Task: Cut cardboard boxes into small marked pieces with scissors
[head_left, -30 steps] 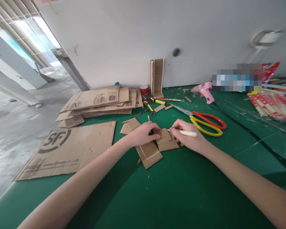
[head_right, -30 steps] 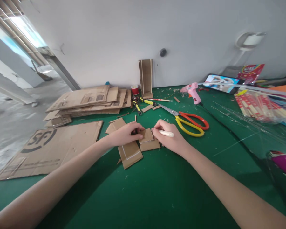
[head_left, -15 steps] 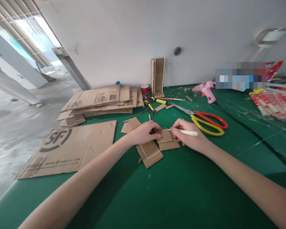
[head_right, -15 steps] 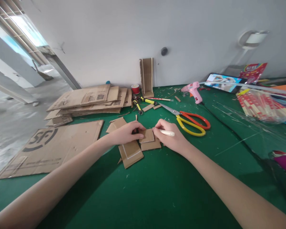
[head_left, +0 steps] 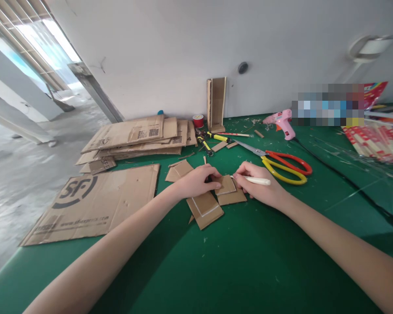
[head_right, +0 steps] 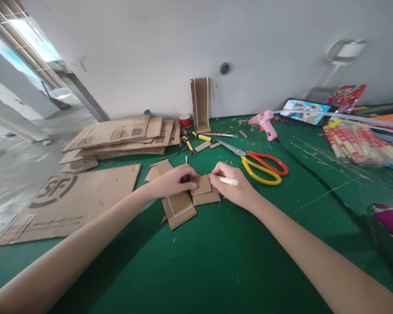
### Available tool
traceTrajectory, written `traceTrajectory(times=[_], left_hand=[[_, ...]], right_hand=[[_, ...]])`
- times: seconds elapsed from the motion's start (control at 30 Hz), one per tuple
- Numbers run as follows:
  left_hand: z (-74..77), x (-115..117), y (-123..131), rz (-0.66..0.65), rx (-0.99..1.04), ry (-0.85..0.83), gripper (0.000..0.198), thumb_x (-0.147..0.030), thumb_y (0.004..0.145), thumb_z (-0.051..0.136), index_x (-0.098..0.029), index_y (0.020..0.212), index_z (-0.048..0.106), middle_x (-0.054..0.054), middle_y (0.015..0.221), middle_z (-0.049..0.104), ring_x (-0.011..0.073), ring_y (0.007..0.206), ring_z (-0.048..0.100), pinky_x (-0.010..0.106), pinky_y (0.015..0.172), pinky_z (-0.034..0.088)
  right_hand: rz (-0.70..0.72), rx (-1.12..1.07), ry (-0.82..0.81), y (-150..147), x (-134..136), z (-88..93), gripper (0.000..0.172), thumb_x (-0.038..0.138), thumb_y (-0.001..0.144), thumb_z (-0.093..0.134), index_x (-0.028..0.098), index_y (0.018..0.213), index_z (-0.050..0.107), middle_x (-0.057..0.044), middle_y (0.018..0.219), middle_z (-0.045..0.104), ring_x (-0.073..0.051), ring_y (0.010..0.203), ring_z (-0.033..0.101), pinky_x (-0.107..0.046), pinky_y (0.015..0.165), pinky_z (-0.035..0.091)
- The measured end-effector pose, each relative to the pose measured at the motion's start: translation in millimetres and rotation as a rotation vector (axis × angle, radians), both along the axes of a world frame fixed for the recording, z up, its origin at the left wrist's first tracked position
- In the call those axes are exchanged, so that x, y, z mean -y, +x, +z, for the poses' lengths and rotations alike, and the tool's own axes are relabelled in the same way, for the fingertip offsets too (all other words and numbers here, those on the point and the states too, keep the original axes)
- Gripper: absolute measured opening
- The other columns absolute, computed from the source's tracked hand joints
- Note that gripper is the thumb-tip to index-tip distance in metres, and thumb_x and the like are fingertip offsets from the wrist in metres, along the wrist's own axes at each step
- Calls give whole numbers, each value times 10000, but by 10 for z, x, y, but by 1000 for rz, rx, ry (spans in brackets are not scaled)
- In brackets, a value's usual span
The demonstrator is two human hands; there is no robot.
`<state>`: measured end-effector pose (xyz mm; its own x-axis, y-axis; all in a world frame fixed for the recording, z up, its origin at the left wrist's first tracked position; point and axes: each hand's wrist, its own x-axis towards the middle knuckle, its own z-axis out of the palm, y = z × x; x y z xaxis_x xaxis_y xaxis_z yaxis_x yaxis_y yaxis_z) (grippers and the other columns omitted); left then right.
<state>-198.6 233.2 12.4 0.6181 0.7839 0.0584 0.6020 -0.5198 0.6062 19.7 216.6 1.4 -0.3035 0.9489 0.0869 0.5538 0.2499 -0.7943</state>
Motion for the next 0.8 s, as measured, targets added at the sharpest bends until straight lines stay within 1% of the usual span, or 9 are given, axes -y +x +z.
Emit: traceTrajectory(times=[0.17,0.23,0.3,0.33,0.4,0.5,0.6,0.7,0.8], left_hand=[[1,12,-3,4,2,0,250,-359,821,579,-169,980,607,52,905,595,192,885,553,322,780,449],[1,29,3,43,2,-10,265,-352,814,587,-161,997,592,61,910,593,194,873,557,325,765,452],[-4,50,13,85,6,-30,265,-335,807,590,-159,1005,575,63,912,593,191,850,563,324,746,455],[-8,59,17,102,12,-45,266,-327,804,591,-160,1010,566,60,906,593,187,837,564,322,737,455],[-15,73,22,120,30,-73,271,-320,800,592,-162,1018,551,50,887,589,179,809,561,318,720,452],[6,75,5,111,80,-121,266,-322,793,601,-165,996,532,23,838,568,159,761,540,305,689,440],[120,53,-54,122,178,-190,185,-312,800,592,-169,883,510,-5,779,539,131,708,515,283,656,426],[306,8,-157,181,356,-238,158,-291,814,579,-168,806,480,-5,767,554,115,705,534,270,659,437],[454,-45,-272,262,580,-135,167,-277,810,596,-169,809,468,3,791,592,111,730,570,262,682,452]], right_hand=[[-44,2,48,7,29,11,259,460,900,436,229,882,553,10,667,634,-147,529,598,-250,458,440],[7,112,164,40,45,46,304,463,921,397,232,939,593,-27,771,673,-186,656,648,-315,583,498],[123,261,276,94,62,90,321,463,903,439,235,1036,622,-80,997,685,-253,924,646,-405,787,499],[181,322,295,123,71,112,373,485,870,493,239,1129,604,-99,1127,651,-283,1060,597,-439,871,471],[248,397,250,173,86,141,652,551,770,605,248,1332,469,-121,1311,542,-316,1222,481,-476,965,421],[281,428,139,196,100,143,842,586,688,664,259,1403,364,-123,1365,469,-326,1269,424,-490,1012,389],[248,358,187,171,100,107,761,517,706,673,253,1355,375,-119,1321,458,-324,1238,446,-487,1008,397],[151,277,384,149,90,74,557,360,815,589,258,1317,370,-120,1242,468,-304,1140,519,-487,950,437],[220,247,527,139,95,79,355,189,899,413,263,1246,439,-100,1115,549,-263,1027,573,-467,881,466]])
